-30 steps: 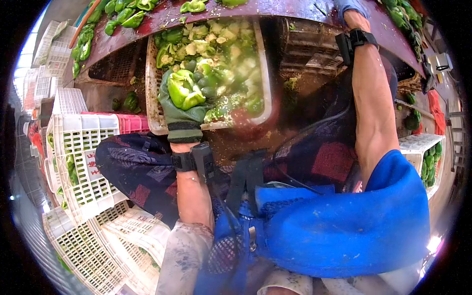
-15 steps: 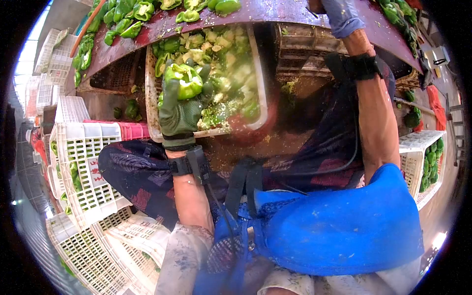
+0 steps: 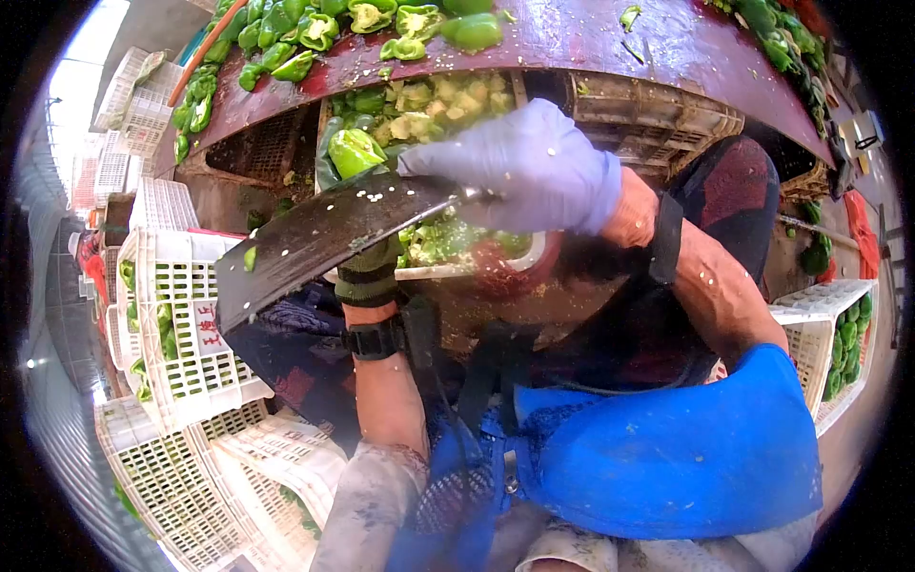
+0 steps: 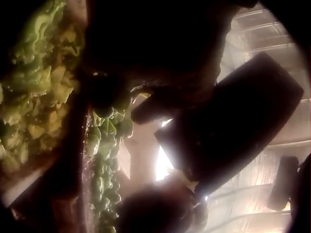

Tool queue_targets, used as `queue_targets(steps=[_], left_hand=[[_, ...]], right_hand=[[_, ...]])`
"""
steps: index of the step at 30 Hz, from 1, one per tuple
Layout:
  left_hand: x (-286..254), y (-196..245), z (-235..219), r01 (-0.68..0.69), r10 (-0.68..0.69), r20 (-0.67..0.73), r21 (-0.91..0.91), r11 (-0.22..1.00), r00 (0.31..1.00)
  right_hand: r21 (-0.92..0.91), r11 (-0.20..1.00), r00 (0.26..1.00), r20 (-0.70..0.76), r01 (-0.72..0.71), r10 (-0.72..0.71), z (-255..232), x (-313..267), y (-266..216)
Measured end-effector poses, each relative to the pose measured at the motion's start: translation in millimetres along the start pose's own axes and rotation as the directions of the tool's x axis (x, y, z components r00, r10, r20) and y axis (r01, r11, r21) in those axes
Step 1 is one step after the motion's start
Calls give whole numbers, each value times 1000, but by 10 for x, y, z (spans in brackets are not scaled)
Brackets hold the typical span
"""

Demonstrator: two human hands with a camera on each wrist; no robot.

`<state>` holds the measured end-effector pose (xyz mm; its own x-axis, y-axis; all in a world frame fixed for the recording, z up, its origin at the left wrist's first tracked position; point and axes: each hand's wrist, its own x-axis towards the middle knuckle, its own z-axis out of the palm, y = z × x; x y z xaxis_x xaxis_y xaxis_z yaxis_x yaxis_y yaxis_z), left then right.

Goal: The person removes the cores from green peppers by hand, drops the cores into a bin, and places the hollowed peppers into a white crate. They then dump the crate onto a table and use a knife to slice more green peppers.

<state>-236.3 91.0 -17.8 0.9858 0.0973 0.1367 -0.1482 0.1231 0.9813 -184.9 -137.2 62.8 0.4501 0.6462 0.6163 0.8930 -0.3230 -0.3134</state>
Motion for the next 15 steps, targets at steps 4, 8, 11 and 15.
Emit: queue_targets(steps=[4, 8, 11, 15], left_hand=[[8, 23, 21, -4, 4, 13, 3, 1000, 1000], [63, 97, 93, -20, 20, 1, -39, 999, 1000], [177, 235, 166, -29, 26, -24, -143, 989, 999], [254, 455, 226, 34, -31, 13, -338, 940, 999]], right_hand=[[-63, 997, 999, -27, 33, -35, 93, -23, 98], [-371, 928, 998, 63, 36, -14, 28, -80, 327], [-415, 888, 979, -48, -199, 197, -101, -215, 596], [-351, 493, 596, -308, -796, 742, -288, -353, 1119]])
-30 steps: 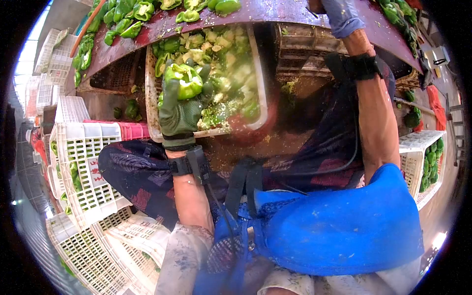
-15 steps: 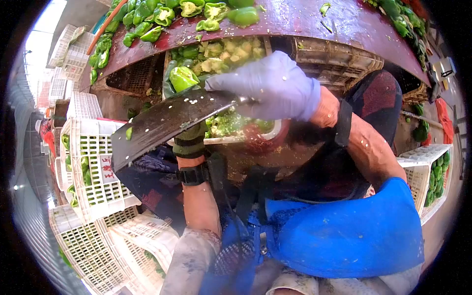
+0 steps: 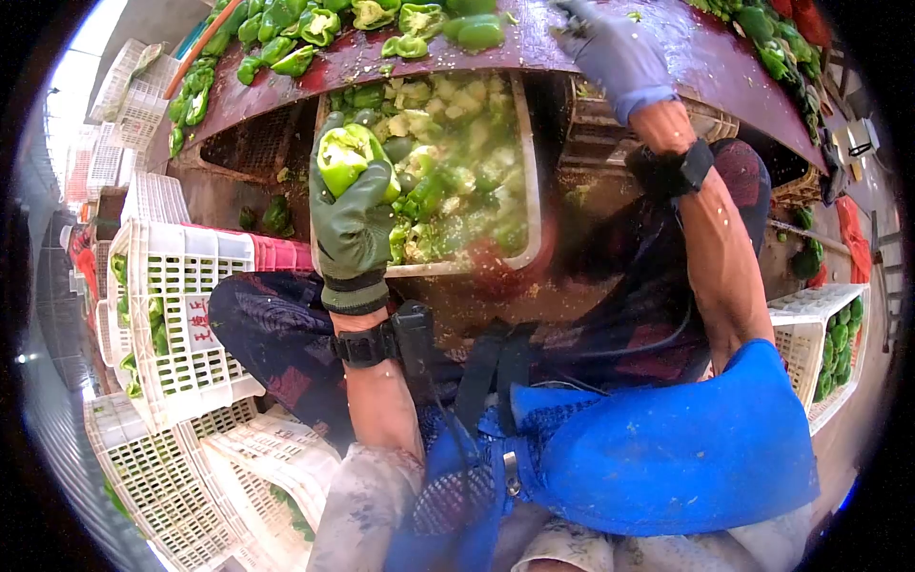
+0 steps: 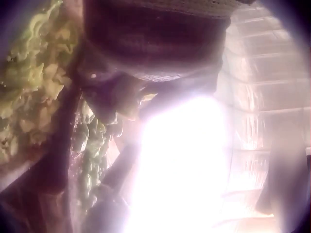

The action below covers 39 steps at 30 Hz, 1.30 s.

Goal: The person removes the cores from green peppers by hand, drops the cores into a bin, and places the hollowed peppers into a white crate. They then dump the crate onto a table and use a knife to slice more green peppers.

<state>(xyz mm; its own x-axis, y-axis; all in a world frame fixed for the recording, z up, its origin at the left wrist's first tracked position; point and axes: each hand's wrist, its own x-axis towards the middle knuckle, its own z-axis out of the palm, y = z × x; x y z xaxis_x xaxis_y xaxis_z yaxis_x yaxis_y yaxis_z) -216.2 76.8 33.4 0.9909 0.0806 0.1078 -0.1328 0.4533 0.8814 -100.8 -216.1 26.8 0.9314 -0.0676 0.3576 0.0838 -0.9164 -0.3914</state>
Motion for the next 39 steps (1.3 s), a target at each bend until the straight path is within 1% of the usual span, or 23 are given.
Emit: queue_targets(steps=[2, 5, 8, 10, 12, 13, 14, 17, 20, 23, 24, 25, 26, 27, 31, 32, 33, 34, 35, 36, 37, 38, 39], left_hand=[[-19, -7, -17, 40, -36, 37, -129, 991, 999], [-25, -26, -41, 98, -55, 125, -370, 924, 991], [-11, -9, 4, 246, -154, 196, -646, 722, 968], [18, -79, -71, 318, -203, 246, -789, 526, 948], [4, -120, -45, 237, -271, 105, -823, 517, 957], [46, -149, -43, 247, -252, 120, -789, 562, 960], [51, -201, -65, 225, -228, 107, -771, 595, 968], [38, -285, -61, 202, -192, 81, -593, 780, 978], [12, -274, 104, 164, -163, 48, -514, 842, 986], [-34, -130, 328, 210, -266, -61, -456, 865, 962], [-55, -112, 349, 233, -288, -64, -437, 869, 955], [-41, -121, 318, 210, -266, -70, -437, 875, 961], [-34, -130, 282, 202, -261, -72, -453, 868, 963], [-26, -138, 244, 194, -256, -73, -467, 863, 964], [-20, -263, 135, 186, -238, -32, -527, 829, 971], [-21, -304, 98, 171, -205, -12, -510, 843, 979], [-35, -300, 110, 80, -94, -75, -175, 981, 993], [-53, -297, 144, -14, 32, -94, 186, 982, 995], [-70, -299, 192, -101, 158, -66, 522, 847, 985], [-71, -319, 243, -168, 265, 5, 787, 594, 964], [-37, -356, 273, -67, 114, -77, 452, 889, 990], [-3, -392, 304, 45, -41, -157, 23, 999, 987], [-36, -214, 387, 149, -175, -136, -182, 972, 975]], right_hand=[[-106, 989, 949, -285, 104, -131, 16, 84, 20], [-342, 939, 968, -221, 35, -117, 22, 302, 242], [-339, 941, 1000, -9, 11, -15, 664, 572, 1004], [-354, 924, 986, -18, 148, -165, 372, 317, 298], [-257, 921, 921, -182, 292, -343, 140, 96, -307], [-143, 821, 789, -226, 553, -571, 294, 53, -290], [302, 730, 786, -145, 613, -600, 167, -119, -643], [450, 625, 704, -9, 638, -711, 50, -536, -1279], [332, 557, 602, -45, 762, -797, 150, -596, -1363], [580, 563, 669, 41, 589, -742, 183, -503, -1243], [660, 497, 697, -57, 564, -715, 195, -479, -1250], [811, 537, 765, 190, 231, -615, 148, -480, -1195], [839, 526, 734, 444, -138, -514, 90, -487, -1152], [872, 371, 702, 480, -319, -525, 115, -485, -1131], [844, 457, 736, 495, -281, -462, 238, -480, -1128], [858, 484, 778, 420, -172, -467, 285, -510, -1135], [858, 509, 812, 341, -64, -474, 315, -555, -1177], [846, 532, 836, 259, 46, -483, 266, -595, -1280], [680, 711, 833, 279, 179, -477, 187, -652, -1362], [728, 653, 849, 196, 210, -491, 325, -659, -1361], [774, 600, 871, 137, 203, -471, 385, -621, -1373], [817, 543, 892, 82, 196, -445, 434, -575, -1373], [878, 478, 924, 178, 6, -339, 398, -488, -1339]])
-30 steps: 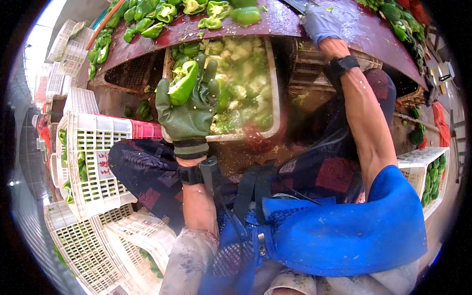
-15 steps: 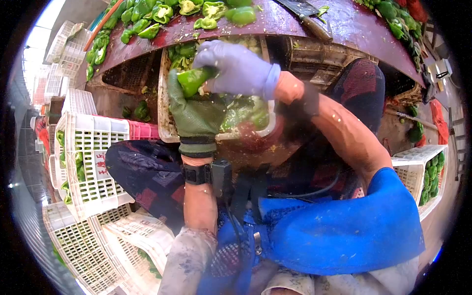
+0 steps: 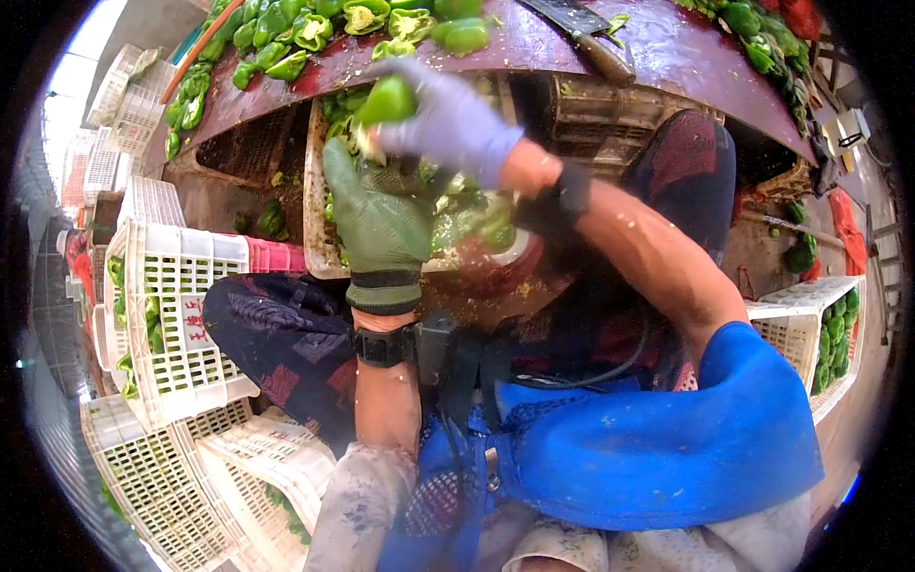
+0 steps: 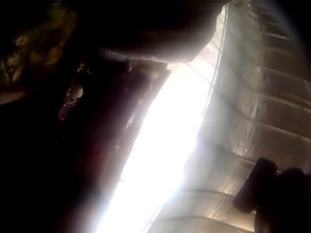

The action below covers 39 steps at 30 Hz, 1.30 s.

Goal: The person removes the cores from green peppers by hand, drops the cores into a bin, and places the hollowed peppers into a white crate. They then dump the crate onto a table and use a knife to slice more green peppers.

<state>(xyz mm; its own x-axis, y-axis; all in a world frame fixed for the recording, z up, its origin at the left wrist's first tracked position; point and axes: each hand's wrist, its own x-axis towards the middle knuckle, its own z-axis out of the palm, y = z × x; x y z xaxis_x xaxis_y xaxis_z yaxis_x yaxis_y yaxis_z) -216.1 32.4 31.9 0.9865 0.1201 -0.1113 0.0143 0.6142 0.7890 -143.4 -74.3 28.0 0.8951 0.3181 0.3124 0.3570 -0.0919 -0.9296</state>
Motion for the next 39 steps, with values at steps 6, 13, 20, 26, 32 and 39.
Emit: queue_targets(steps=[6, 13, 20, 26, 32, 39], left_hand=[[205, 135, -467, -59, 21, -150, -257, 965, 989], [132, 28, -648, -138, 74, -185, -363, 922, 980], [2, 364, -453, -34, 127, 87, -677, 735, 988], [-216, 1253, -778, -382, 335, -199, -290, 878, 921], [-805, 3124, -1762, -684, 894, -242, 578, 445, 377], [-1231, 5144, -3322, -290, 954, -264, 911, 295, 139]], right_hand=[[-265, 921, 945, -81, 286, -316, -171, -16, -432], [-315, 909, 954, -27, 274, -297, 217, 63, -693], [-625, 663, 899, 399, 412, -182, 636, 21, -726], [-396, 596, 712, 471, 698, -521, 516, 113, -1082], [-411, 825, 888, 407, 388, -215, 258, 4, -583], [-565, 701, 861, 489, 436, -142, 229, 36, -321]])
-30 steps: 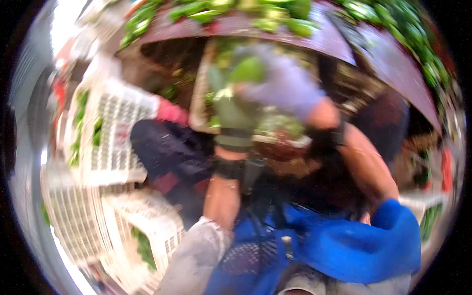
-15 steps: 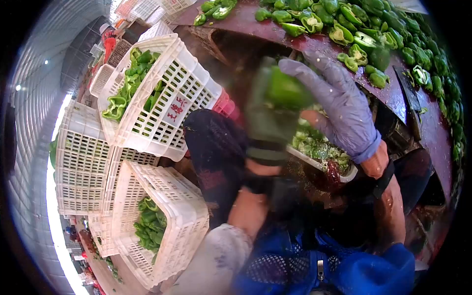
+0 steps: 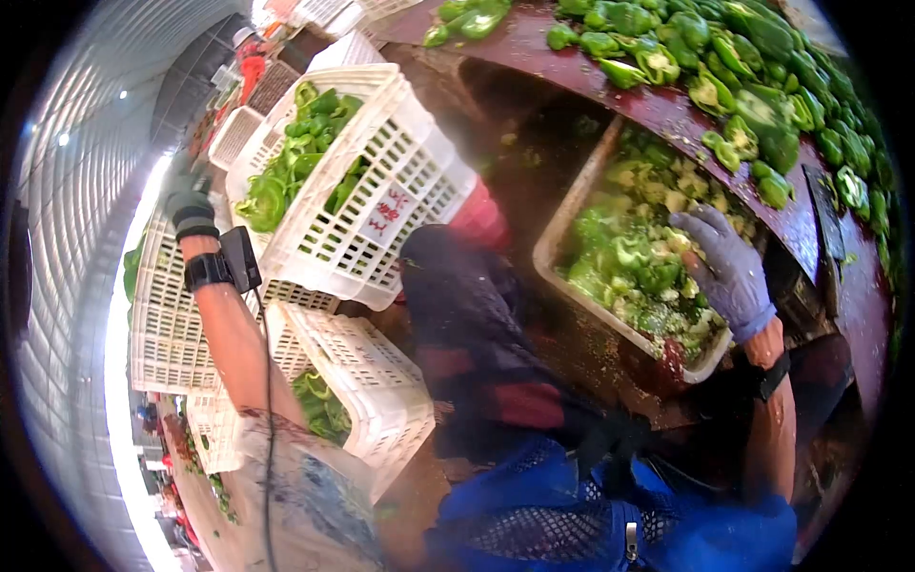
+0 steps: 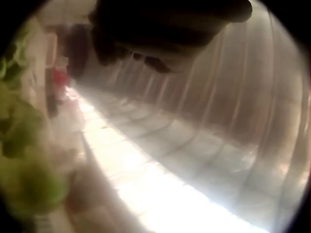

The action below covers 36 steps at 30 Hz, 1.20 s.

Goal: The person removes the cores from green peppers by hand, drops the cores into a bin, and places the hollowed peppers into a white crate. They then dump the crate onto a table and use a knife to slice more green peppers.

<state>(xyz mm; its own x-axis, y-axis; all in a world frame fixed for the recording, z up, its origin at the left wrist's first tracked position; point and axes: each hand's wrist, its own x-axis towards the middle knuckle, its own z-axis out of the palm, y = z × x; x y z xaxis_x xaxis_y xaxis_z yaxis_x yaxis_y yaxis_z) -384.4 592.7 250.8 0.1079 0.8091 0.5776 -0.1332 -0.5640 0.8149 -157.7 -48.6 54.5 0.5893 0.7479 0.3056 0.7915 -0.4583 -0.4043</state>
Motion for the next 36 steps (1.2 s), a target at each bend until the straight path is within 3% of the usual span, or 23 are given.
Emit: queue_targets(steps=[1, 2, 3, 4, 5, 6, 8, 9, 12, 13, 14, 15, 17, 18, 20, 22, 25, 26, 28, 30, 31, 34, 36], left_hand=[[20, 88, 6, 260, -273, 3, 286, 922, 962], [102, -102, -85, 209, -274, 70, 479, 853, 959], [261, -415, -234, 3, -216, 222, 691, 722, 951], [161, -605, -282, -221, -94, 389, 688, 691, 916], [68, -608, -236, -163, -248, 390, 765, 622, 887], [109, -671, -148, 67, -481, 251, 832, 550, 840], [106, -747, -132, 248, -646, 220, 796, 553, 731], [170, -897, -171, -60, -585, 438, 831, 552, 683], [-58, -1214, -29, 141, -711, 514, 755, 640, 480], [-122, -1008, 18, -255, -636, 676, 733, 631, 372], [-191, -814, 86, -617, -620, 756, 594, 517, 210], [-283, -580, 171, -871, -583, 811, 314, 377, 41], [-39, -919, -28, -483, -552, 796, 596, 642, 248], [194, -1358, -233, -735, -387, 911, 360, 574, 144], [-42, -831, 7, -381, -586, 583, 812, 442, 563], [-483, -72, 229, -505, -162, 668, 679, 533, 727], [-1000, 420, 309, -254, -413, 494, 821, 512, 765], [-1339, 347, 332, -323, -327, 544, 781, 535, 773], [-1906, 356, 452, -480, -227, 556, 819, 316, 799], [-2037, 428, 502, -543, -195, 595, 798, 262, 780], [-2031, 447, 501, -524, -199, 615, 768, 368, 763], [-1999, 416, 535, -493, -258, 535, 844, 212, 805], [-2027, 418, 525, -514, -209, 539, 842, 162, 816]], right_hand=[[0, 1000, 1000, 6, 1, -1, 29, -7, 46], [-23, 1000, 1000, 20, 2, -1, 55, -1, 91], [-12, 1000, 1000, 15, -16, 16, 109, -11, 144], [-5, 999, 999, 13, -34, 35, 154, -20, 181], [-17, 1000, 1000, 18, -23, 23, 171, -6, 202], [-14, 999, 998, 51, -48, 48, 180, 10, 205], [-12, 1000, 998, 65, -15, 16, 182, 44, 202], [38, 999, 997, 78, -27, 24, 189, 58, 203], [71, 995, 995, 81, -65, 59, 259, 95, 245], [77, 995, 995, 84, -64, 58, 288, 99, 236], [80, 995, 994, 91, -62, 55, 303, 128, 237], [80, 995, 994, 101, -59, 51, 306, 151, 231], [61, 997, 992, 119, -43, 35, 320, 153, 211], [14, 999, 991, 131, -35, 33, 335, 98, 233], [27, 1000, 988, 155, 1, -6, 327, 59, 252], [19, 1000, 985, 172, 5, -8, 313, 8, 315], [29, 1000, 984, 180, 3, -8, 232, -4, 314], [13, 1000, 979, 203, -13, 10, 213, -29, 311], [28, 998, 989, 136, 53, -56, 215, -57, 269], [80, 994, 986, 146, 74, -85, 260, -96, 302], [62, 995, 984, 158, 74, -83, 263, -120, 286], [42, 992, 982, 141, 120, -125, 307, -4, 151], [62, 982, 980, 85, 177, -182, 344, 199, -13]])
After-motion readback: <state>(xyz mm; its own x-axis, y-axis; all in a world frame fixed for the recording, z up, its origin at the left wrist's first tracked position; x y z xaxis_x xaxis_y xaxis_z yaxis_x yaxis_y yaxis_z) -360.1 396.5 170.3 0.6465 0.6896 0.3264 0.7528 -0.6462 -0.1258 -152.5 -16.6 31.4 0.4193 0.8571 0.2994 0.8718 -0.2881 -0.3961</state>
